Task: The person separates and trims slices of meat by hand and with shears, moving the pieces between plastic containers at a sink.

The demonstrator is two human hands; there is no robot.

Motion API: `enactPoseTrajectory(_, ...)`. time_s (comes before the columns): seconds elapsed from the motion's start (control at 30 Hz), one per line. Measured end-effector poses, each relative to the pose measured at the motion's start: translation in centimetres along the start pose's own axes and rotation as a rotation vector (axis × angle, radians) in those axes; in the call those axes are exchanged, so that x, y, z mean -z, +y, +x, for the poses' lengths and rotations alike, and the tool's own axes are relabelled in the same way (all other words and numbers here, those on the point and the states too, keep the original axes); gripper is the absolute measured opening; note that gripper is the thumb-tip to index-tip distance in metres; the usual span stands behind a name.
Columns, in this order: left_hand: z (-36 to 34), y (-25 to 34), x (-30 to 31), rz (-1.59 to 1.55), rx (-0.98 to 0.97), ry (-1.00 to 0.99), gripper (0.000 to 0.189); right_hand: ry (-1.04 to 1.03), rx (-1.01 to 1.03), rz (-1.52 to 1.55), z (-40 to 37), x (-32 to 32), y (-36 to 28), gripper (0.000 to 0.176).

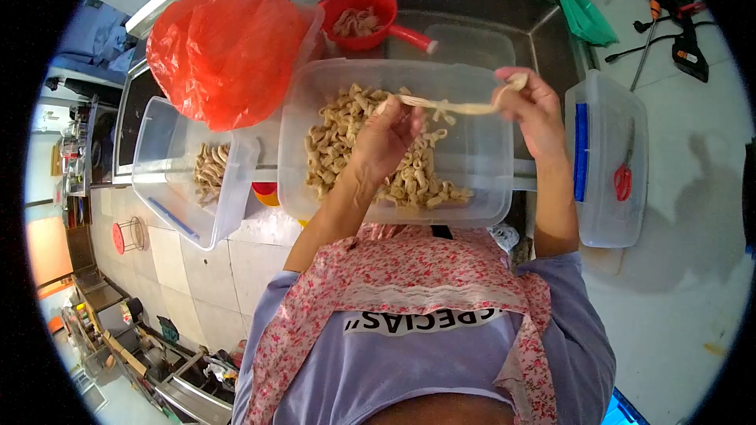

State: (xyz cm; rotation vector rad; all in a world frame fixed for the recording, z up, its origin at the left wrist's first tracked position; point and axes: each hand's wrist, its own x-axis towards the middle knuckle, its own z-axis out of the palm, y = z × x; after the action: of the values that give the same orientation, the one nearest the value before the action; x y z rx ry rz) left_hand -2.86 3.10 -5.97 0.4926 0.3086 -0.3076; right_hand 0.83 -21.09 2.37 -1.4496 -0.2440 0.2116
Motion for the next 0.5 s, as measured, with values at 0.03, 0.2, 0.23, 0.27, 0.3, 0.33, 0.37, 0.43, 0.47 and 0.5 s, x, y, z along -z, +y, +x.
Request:
enactPoseTrajectory(0.03,0.1,0.0,0.0,-0.099,-0.016,0.048,0.023,-0.049,-0.047,-0.187,-0.2,-0.5,0.1,0.031)
enactPoseTrajectory(0.2,-1.2,0.5,-2.0,0.525,-0.181,0.004,0.029,-0.127,-0.056,-0.555,-1.1,-4.7,-0.7,0.043)
enactPoseTrajectory(0.23,-1.4,0.4,-2.3,0.741,-0.186,-0.031,0.03,-0.119,-0.041,-0.562,-1.1,-5.1,-0.3,0.043)
enactPoseTrajectory(0.27,-1.7,0.3,-2.7,0.78,-0.189,-0.058,0.029,-0.11,-0.024,-0.569,-1.1,-5.5,0.0,0.043)
enactPoseTrajectory(0.3,-1.9,0.1,-3.1,0.821,-0.193,-0.087,0.029,-0.115,0.008,-0.629,-1.2,-5.8,0.1,0.035)
enactPoseTrajectory(0.33,-2.0,0.0,-3.3,0.861,-0.197,-0.117,0.028,-0.096,0.163,-0.741,-1.1,-5.9,0.6,0.034)
enactPoseTrajectory(0.37,-1.7,0.0,-3.0,0.93,-0.157,-0.177,0.025,-0.075,0.319,-0.853,-1.1,-6.0,1.2,0.034)
enactPoseTrajectory(0.43,-1.8,-0.3,-3.1,0.872,-0.142,-0.165,0.021,-0.061,0.464,-0.919,-1.3,-6.3,1.4,0.033)
enactPoseTrajectory(0.47,-1.9,-0.5,-3.1,0.841,-0.136,-0.158,0.019,-0.049,0.457,-0.928,-1.5,-6.5,1.4,0.034)
enactPoseTrajectory(0.5,-1.9,-0.5,-3.2,0.847,-0.13,-0.155,0.02,-0.038,0.45,-0.936,-1.6,-6.7,1.3,0.034)
